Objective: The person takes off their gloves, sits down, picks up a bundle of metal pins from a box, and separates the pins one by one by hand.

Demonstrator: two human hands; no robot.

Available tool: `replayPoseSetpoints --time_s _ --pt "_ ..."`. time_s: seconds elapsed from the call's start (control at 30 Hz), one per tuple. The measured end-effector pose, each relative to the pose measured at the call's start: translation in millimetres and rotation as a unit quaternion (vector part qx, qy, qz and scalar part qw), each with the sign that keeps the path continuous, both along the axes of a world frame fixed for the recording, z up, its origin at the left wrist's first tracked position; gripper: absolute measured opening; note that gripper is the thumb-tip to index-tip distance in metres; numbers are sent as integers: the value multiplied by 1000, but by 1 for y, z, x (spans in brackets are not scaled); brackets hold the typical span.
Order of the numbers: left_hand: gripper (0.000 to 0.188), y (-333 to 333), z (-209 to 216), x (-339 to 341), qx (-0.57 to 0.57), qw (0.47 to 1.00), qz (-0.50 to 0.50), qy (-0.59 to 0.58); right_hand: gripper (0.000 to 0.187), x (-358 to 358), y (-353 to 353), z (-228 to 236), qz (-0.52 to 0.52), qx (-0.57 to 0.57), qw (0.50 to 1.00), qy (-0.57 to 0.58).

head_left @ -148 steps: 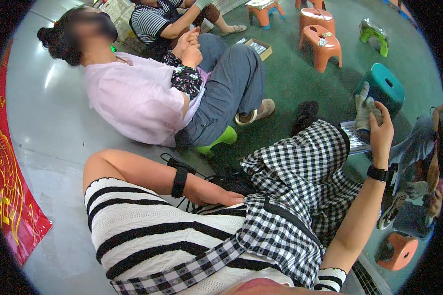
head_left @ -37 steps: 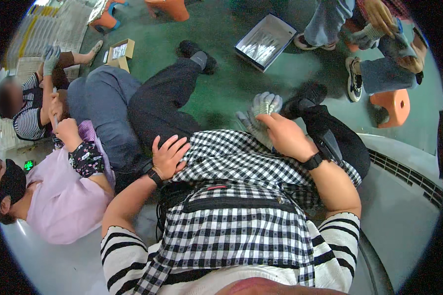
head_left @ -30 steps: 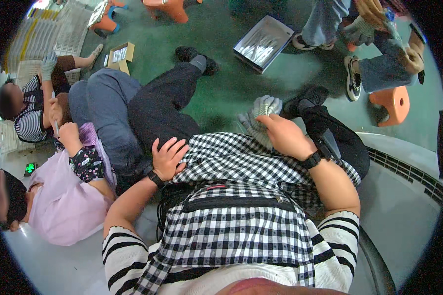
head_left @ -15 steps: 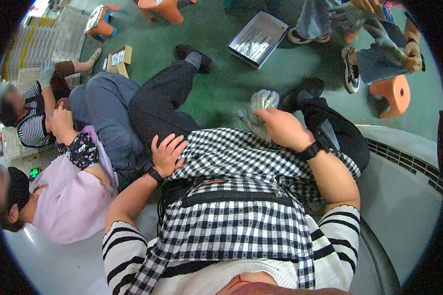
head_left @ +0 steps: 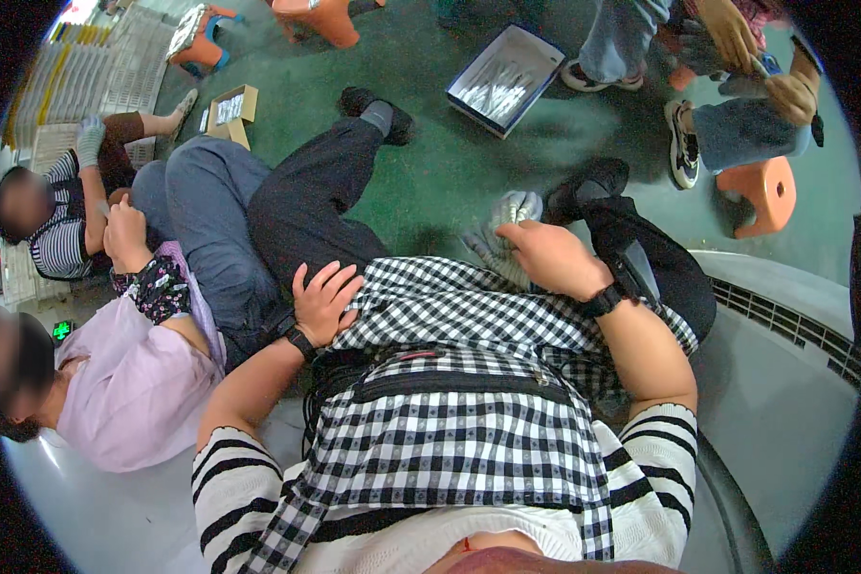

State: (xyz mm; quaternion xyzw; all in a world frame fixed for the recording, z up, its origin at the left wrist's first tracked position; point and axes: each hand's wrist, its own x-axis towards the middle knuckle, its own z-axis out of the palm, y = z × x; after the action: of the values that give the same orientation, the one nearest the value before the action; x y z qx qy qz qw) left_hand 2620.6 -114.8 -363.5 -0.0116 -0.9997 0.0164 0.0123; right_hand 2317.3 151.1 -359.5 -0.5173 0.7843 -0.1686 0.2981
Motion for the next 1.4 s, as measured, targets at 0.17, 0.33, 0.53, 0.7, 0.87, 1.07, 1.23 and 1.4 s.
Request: replayPoseSetpoints --time_s 0.17,0.33,0.53,0.7,0.87,1.07,1.23,1.4 --pt "51 1 2 1 -1 1000 1 -7 34 2 2 -3 -2 -21 1000 4" --pt "37 1 35 -25 68 996 -52 -27 34 -2 4 1 3 12 1000 10" --pt "43 -36 94 -148 219 966 132 37 31 -2 -2 31 16 4 1000 24" --pt "102 28 83 -199 343 927 -153 -16 29 1 -18 72 -73 -173 960 -208" --pt "77 49 95 -202 546 785 -55 -287 32 -38 -37 102 -7 -106 897 -428" --pt "43 22 98 -187 316 855 -265 -316 52 -132 -151 67 29 -221 955 197" --pt "28 16 102 -164 159 965 -81 -192 73 -86 -309 83 40 -401 895 193" --pt "36 9 102 -172 16 956 -126 -263 66 -44 -364 -41 -14 -463 879 116"
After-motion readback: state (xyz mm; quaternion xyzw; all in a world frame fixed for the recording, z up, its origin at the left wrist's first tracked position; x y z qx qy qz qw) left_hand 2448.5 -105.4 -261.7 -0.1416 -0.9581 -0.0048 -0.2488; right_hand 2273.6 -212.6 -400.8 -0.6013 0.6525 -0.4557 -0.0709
